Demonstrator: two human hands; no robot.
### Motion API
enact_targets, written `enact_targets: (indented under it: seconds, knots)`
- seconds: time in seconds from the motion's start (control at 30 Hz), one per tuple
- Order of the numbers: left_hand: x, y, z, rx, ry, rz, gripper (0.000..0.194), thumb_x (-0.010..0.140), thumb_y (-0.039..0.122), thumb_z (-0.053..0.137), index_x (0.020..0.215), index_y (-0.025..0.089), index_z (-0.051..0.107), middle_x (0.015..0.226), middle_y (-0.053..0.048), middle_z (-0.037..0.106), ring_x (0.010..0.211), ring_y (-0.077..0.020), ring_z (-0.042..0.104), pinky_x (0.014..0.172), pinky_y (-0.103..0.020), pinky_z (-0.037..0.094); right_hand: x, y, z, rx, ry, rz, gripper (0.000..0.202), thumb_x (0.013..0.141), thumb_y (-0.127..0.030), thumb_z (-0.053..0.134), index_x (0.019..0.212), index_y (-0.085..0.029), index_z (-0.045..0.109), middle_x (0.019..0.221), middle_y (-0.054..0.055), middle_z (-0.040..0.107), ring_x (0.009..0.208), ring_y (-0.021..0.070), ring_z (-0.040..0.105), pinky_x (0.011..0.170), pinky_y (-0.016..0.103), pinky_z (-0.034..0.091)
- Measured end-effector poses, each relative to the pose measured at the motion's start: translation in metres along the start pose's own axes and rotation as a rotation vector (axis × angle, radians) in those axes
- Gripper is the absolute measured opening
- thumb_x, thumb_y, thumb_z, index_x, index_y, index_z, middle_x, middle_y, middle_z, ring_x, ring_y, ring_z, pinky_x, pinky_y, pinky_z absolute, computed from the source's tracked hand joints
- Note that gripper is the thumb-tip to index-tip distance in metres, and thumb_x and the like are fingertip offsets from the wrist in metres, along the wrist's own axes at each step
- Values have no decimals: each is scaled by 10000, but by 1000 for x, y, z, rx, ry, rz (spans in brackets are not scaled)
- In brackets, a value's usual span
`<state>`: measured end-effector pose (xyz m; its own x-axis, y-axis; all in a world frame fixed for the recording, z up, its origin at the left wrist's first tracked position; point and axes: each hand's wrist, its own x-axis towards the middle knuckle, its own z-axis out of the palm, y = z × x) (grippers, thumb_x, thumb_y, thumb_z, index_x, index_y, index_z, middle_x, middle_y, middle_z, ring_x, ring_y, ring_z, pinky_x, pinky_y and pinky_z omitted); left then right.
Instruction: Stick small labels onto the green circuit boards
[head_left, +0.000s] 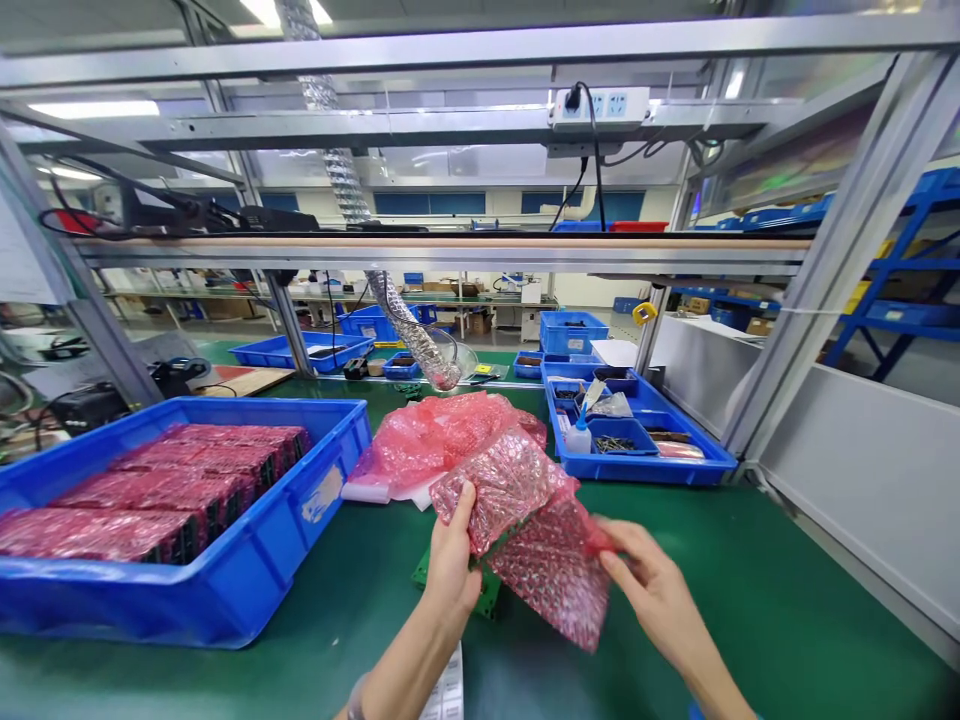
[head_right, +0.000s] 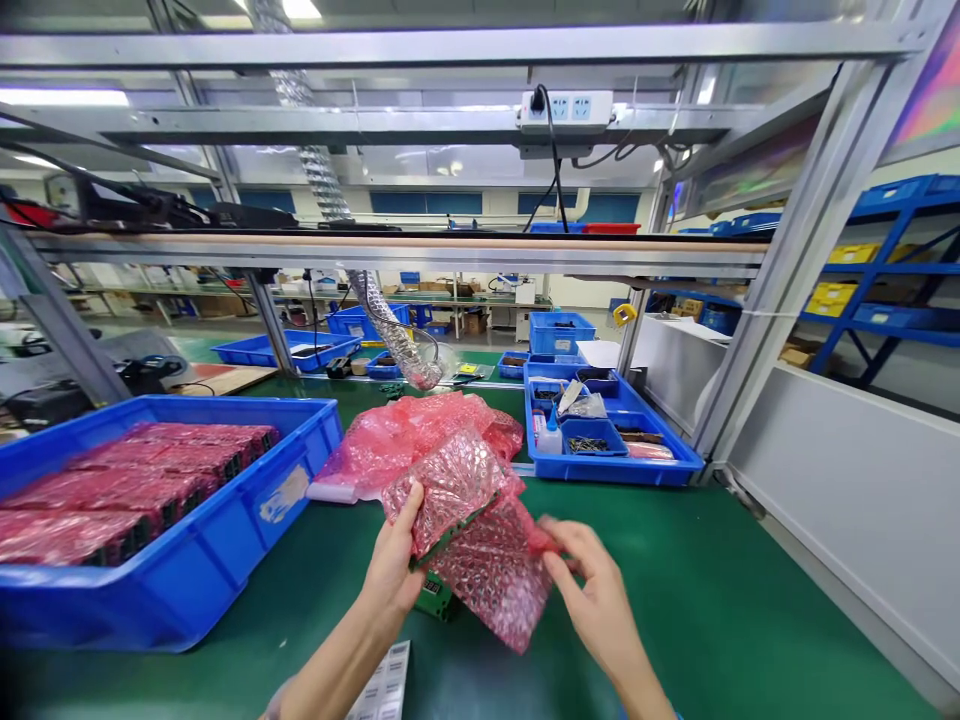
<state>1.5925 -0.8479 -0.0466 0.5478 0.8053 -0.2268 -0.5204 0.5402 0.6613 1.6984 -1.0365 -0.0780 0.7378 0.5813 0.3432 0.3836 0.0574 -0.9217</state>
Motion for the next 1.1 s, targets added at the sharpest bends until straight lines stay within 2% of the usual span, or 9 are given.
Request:
enact_targets:
  seconds: [0.07,0.13,0.23,0.37,0.43,0.5,0.6,0.73,1.1]
  knots:
    - [-5,-3,-1,39,-8,34,216,899,199,592,1110,178,631,1101,-84,733,955,-210,706,880,-336,556,8,-3,-5,-23,136,3,729,671,-462,762,1320,-243,513,1271,122,567,1105,294,562,936,448,463]
    - [-10,-9,1,89,-46,29,223,903,228,583,1115,170,621,1090,-100,732,996,-226,691,897,-357,546,10,-10,3,203,22,76,942,621,-433,805,1428,-246,356,1345,135,529,1188,304,532,1010,483,411]
    - [-19,-19,7,188,-158,14,259,884,274,602,1114,157,621,1077,-123,728,1053,-262,662,932,-402,519,8,-19,32,622,-155,193,854,609,-359,830,1363,-220,453,1291,124,602,1191,304,550,1040,477,395]
    - [-24,-20,4,334,-275,66,434,806,404,680,1146,143,612,1200,-159,652,1216,-322,538,1041,-473,404,4,-15,63,841,78,274,745,652,-260,818,1325,-228,501,1126,68,707,1075,263,632,1007,434,441]
    - [-25,-13,-2,480,-269,238,615,689,423,782,1202,149,582,1340,-159,536,1363,-340,335,1133,-486,240,3,-8,66,877,152,280,732,668,-255,810,1329,-230,497,1098,58,718,1041,252,649,970,409,473]
    - [-26,-5,-8,814,-338,593,788,568,404,864,1254,176,552,1408,-144,443,1392,-363,222,1144,-516,134,2,-3,64,879,173,274,725,674,-250,808,1328,-226,498,1096,58,718,1043,249,648,953,392,484]
    - [-28,4,-10,1383,-649,1040,468,682,349,814,1105,239,648,1178,-94,608,1135,-334,493,997,-537,294,2,0,62,866,162,267,703,684,-253,804,1319,-211,504,1100,65,716,1053,252,644,973,402,471]
    - [-26,7,-4,1569,-867,877,66,798,202,721,828,212,664,839,-12,662,826,-205,582,750,-327,415,-1,4,65,861,159,283,651,673,-267,810,1264,-178,554,1066,81,725,1014,269,660,972,434,470]
    - [-21,-8,-3,1394,-719,724,222,971,268,309,765,237,386,637,51,466,556,-146,458,553,-250,352,-13,14,78,870,156,309,598,675,-267,801,1230,-196,592,1068,70,729,1014,250,658,974,399,462]
